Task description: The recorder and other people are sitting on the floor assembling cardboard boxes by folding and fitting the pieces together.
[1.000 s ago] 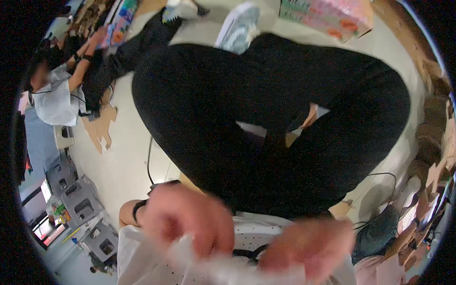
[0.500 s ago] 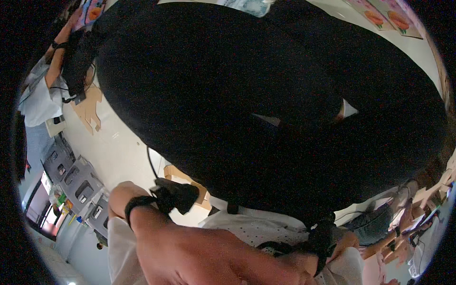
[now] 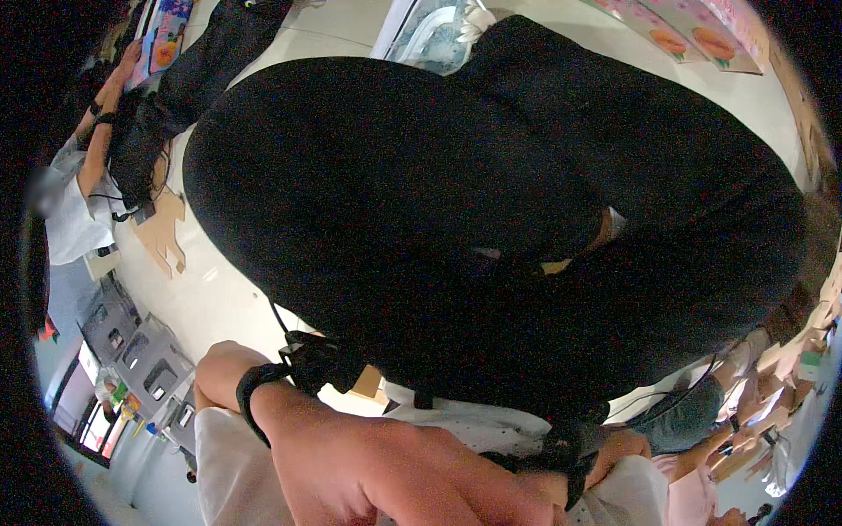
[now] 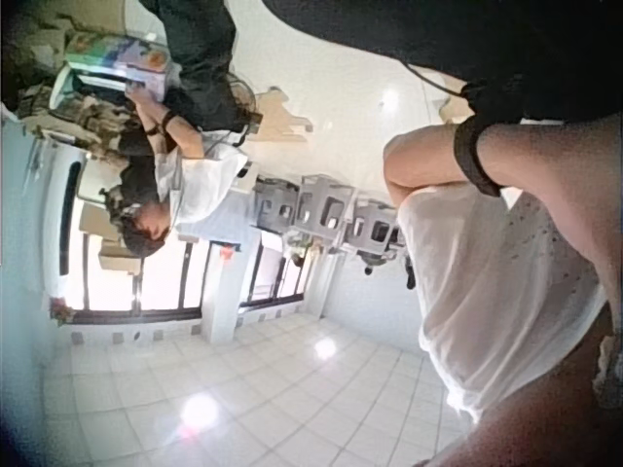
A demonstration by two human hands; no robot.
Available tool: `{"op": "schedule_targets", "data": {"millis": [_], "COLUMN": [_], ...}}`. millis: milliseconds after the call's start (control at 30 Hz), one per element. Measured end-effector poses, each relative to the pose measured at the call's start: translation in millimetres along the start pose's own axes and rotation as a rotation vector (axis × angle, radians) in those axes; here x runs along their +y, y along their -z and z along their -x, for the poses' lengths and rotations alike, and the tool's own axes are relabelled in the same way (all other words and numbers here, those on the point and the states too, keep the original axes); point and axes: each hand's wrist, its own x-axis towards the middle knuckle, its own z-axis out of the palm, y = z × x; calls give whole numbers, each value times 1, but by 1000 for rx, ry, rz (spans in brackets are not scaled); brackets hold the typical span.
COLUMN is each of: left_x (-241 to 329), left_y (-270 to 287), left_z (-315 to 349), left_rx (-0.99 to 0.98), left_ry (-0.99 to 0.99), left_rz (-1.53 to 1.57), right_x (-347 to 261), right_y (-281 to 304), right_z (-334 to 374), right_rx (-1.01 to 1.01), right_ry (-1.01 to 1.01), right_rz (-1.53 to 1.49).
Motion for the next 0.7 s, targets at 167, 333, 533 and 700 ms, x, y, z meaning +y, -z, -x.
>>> {"op": "schedule_targets", "data": {"millis": [167, 333, 533, 700], "left_x": [-3, -12, -24, 43], "left_y": [-15, -11, -37, -1], "left_z": [7, 8, 27, 34], "left_rx": [0, -28, 179, -73], "left_ry": [9, -15, -66, 471], "left_rz": [5, -4, 272, -372], "right_x": [-1, -5, -16, -29], "right_y": [-18, -22, -30, -9], "right_z": [17, 28, 29, 5], "right_rx": [-43, -84, -128, -127], "right_ry": [-6, -13, 57, 217], "right_rz": [19, 80, 196, 379]}}
